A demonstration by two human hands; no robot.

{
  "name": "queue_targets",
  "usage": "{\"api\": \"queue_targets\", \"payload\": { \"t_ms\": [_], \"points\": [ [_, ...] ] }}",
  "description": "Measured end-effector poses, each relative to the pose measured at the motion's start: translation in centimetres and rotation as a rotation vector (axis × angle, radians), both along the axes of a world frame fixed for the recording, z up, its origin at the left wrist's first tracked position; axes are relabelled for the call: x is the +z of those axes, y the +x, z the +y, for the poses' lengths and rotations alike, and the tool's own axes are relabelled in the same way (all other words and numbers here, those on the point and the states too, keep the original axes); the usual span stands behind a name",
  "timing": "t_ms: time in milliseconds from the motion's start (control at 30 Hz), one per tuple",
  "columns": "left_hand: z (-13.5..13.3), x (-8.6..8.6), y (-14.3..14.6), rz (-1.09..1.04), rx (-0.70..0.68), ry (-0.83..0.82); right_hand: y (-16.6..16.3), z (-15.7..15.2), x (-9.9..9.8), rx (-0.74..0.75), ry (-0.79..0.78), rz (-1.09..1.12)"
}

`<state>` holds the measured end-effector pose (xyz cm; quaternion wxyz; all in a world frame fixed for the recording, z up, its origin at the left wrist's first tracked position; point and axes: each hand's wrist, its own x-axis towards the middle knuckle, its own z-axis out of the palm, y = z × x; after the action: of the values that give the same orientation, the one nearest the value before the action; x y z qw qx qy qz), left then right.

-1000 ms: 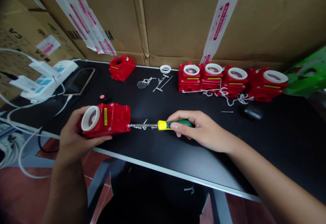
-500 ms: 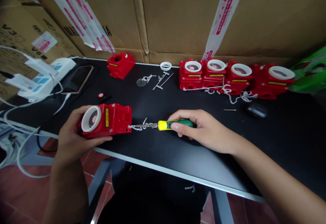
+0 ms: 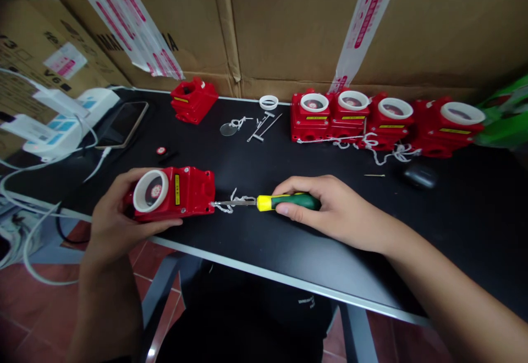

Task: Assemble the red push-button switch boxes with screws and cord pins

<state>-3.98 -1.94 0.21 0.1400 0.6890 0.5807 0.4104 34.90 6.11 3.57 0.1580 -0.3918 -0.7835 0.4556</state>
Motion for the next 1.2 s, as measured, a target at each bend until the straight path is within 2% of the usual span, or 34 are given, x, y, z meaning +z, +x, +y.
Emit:
{"api": "queue_targets", "payload": {
  "t_ms": [267, 400, 667, 767, 1033, 1200],
  "points": [
    [0.22, 0.59, 0.06, 0.018, -0.105, -0.015, 0.14, 0.17, -0.53, 0.010, 0.201, 0.052],
    [0.42, 0.66, 0.11, 0.059, -0.154, -0.015, 0.07, 0.05, -0.73, 0.016, 0.232, 0.069],
    [0.23, 0.82, 0.22, 0.083, -0.149, -0.002, -0.44, -0.28, -0.18, 0.024, 0.003, 0.009],
    [0.19, 0.85, 0.29, 0.103, -0.173, 0.022, -0.47, -0.21, -0.13, 0.028, -0.019, -0.001],
    [0.26, 0.50, 0.02, 0.013, -0.127, 0.063, 0.16, 0.14, -0.40, -0.053, 0.013, 0.014],
    [0.26, 0.48, 0.07, -0.009, -0.098, 0.123, -0.40, 0.08, -0.48, -0.143, -0.202, 0.056]
  ]
}}
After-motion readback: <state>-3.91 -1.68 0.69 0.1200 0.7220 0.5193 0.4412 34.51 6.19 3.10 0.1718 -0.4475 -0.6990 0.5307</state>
